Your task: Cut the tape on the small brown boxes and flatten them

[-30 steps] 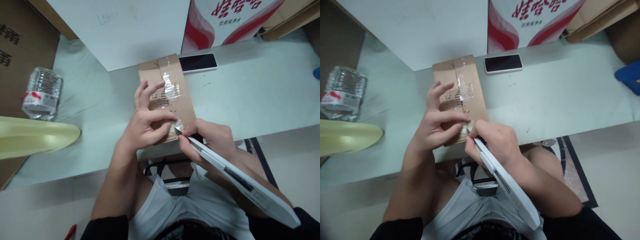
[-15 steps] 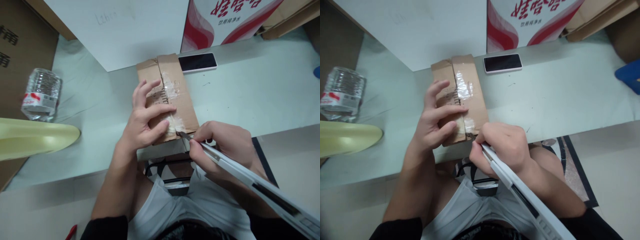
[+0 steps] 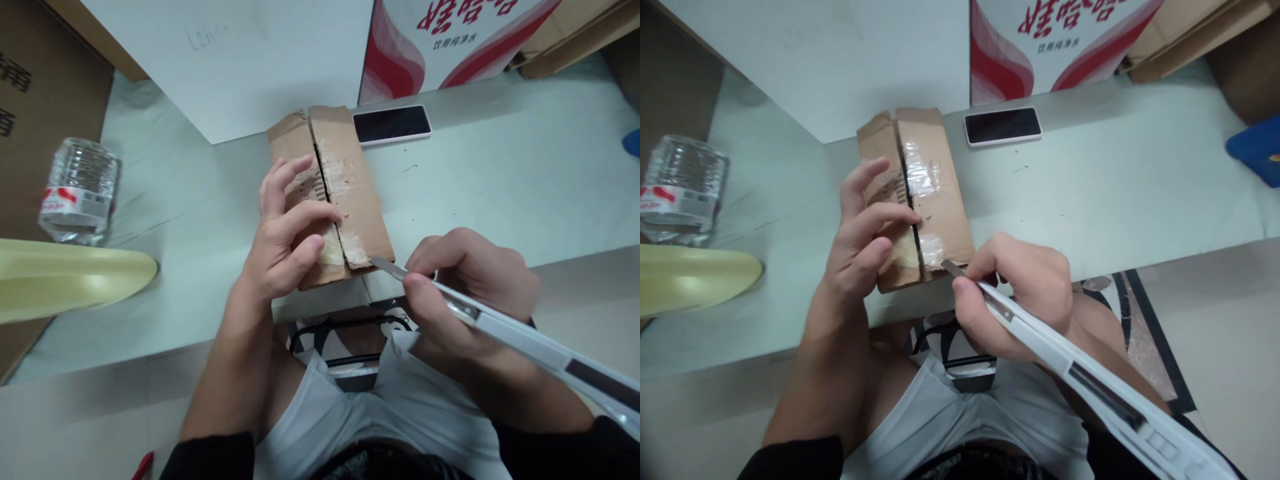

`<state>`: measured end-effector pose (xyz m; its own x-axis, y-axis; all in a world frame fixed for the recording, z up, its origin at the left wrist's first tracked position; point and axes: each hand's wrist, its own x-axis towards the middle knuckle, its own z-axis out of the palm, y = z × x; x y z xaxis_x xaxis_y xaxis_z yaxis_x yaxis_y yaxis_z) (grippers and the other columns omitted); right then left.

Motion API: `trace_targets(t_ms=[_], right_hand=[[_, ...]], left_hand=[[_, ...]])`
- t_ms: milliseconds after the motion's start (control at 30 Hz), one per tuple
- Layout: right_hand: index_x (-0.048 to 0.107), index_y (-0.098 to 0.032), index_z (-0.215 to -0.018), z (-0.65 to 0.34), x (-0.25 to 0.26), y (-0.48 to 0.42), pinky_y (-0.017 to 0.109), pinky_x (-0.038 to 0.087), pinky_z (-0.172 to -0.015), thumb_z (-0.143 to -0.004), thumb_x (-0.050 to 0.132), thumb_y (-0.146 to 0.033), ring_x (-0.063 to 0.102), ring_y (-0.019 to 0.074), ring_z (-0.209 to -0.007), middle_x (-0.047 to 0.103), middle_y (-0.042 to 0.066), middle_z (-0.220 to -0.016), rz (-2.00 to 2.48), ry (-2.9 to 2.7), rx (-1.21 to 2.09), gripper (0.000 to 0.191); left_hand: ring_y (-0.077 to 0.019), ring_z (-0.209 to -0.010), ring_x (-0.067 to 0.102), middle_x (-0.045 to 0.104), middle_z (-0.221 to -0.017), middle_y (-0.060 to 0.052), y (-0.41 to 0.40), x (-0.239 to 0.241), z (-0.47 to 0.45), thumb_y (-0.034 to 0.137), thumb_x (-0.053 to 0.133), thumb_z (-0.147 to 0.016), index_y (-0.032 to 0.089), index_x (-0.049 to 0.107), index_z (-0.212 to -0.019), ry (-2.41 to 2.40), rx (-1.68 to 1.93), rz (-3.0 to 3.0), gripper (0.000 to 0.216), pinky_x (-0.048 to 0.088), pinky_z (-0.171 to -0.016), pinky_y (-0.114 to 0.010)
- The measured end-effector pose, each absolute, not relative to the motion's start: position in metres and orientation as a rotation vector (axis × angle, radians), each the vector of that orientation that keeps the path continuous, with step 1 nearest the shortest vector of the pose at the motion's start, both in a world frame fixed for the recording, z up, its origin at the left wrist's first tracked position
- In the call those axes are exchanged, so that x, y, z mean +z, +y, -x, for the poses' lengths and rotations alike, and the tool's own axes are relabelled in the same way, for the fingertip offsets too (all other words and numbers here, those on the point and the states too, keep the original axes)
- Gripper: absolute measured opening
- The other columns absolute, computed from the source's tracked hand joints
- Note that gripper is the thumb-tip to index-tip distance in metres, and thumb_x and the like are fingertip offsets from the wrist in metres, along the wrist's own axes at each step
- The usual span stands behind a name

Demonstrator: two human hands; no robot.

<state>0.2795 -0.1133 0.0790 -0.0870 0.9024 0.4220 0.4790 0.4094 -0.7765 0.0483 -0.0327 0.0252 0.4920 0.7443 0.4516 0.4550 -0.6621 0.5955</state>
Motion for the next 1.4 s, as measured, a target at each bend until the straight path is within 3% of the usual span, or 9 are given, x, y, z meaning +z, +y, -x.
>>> trace_targets(t_ms=[200, 567, 767, 1000, 1200, 1400], right_hand=[[0.054, -0.024, -0.074, -0.277, 0.078, -0.103, 0.024, 0.029, -0.040, -0.084, 0.067, -0.017, 0.033, 0.0050, -0.037, 0.050, -0.009, -0.050, 1.230, -1.833, 0.510, 0.018], [0.049, -0.023, -0.069, -0.280, 0.076, -0.102, 0.023, 0.028, -0.040, -0.079, 0.062, -0.013, 0.036, 0.0056, -0.038, 0.047, -0.009, -0.049, 1.276, -1.882, 0.555, 0.020], [0.049, -0.023, -0.069, -0.282, 0.082, -0.100, 0.022, 0.032, -0.043, -0.083, 0.061, -0.011, 0.043, 0.0072, -0.044, 0.049, -0.008, -0.053, 1.345, -1.849, 0.753, 0.022], [0.051, -0.023, -0.071, -0.286, 0.080, -0.097, 0.021, 0.030, -0.043, -0.087, 0.063, -0.017, 0.041, 0.0071, -0.046, 0.048, -0.008, -0.054, 1.347, -1.701, 0.998, 0.020], [0.053, -0.022, -0.072, -0.288, 0.059, -0.091, 0.023, 0.028, -0.043, -0.093, 0.068, -0.040, 0.039, 0.0081, -0.048, 0.051, -0.005, -0.059, 1.216, -1.515, 0.882, 0.031], [0.058, -0.023, -0.076, -0.280, 0.050, -0.092, 0.023, 0.030, -0.043, -0.088, 0.075, -0.042, 0.041, 0.0086, -0.049, 0.054, -0.005, -0.061, 1.233, -1.438, 0.939, 0.028]], left_hand=[[-0.0352, -0.159, 0.030, 0.036, -0.167, 0.001, -0.031, 0.024, -0.048, 0.064, 0.036, -0.100, 0.034, 0.067, -0.116, 0.989, 1.001, -2.363, 0.045, 0.027, -0.133, -0.063], [-0.0380, -0.159, 0.030, 0.037, -0.167, 0.002, -0.032, 0.024, -0.048, 0.062, 0.045, -0.098, 0.034, 0.067, -0.114, 1.011, 1.010, -2.331, 0.038, 0.025, -0.132, -0.068], [-0.0399, -0.160, 0.028, 0.033, -0.169, 0.004, -0.034, 0.022, -0.048, 0.061, 0.049, -0.096, 0.034, 0.066, -0.114, 1.008, 1.058, -2.321, 0.037, 0.023, -0.133, -0.069], [-0.0361, -0.158, 0.028, 0.024, -0.168, 0.010, -0.025, 0.011, -0.046, 0.055, 0.040, -0.103, 0.032, 0.059, -0.120, 0.788, 1.187, -2.322, 0.034, 0.024, -0.134, -0.064], [-0.0378, -0.155, 0.033, 0.032, -0.165, 0.007, -0.024, 0.010, -0.045, 0.056, 0.049, -0.100, 0.031, 0.060, -0.116, 0.824, 1.243, -2.286, 0.032, 0.032, -0.131, -0.064], [-0.0355, -0.156, 0.032, 0.034, -0.163, 0.008, -0.027, 0.012, -0.048, 0.055, 0.046, -0.102, 0.032, 0.062, -0.115, 0.867, 1.226, -2.270, 0.031, 0.028, -0.133, -0.062]])
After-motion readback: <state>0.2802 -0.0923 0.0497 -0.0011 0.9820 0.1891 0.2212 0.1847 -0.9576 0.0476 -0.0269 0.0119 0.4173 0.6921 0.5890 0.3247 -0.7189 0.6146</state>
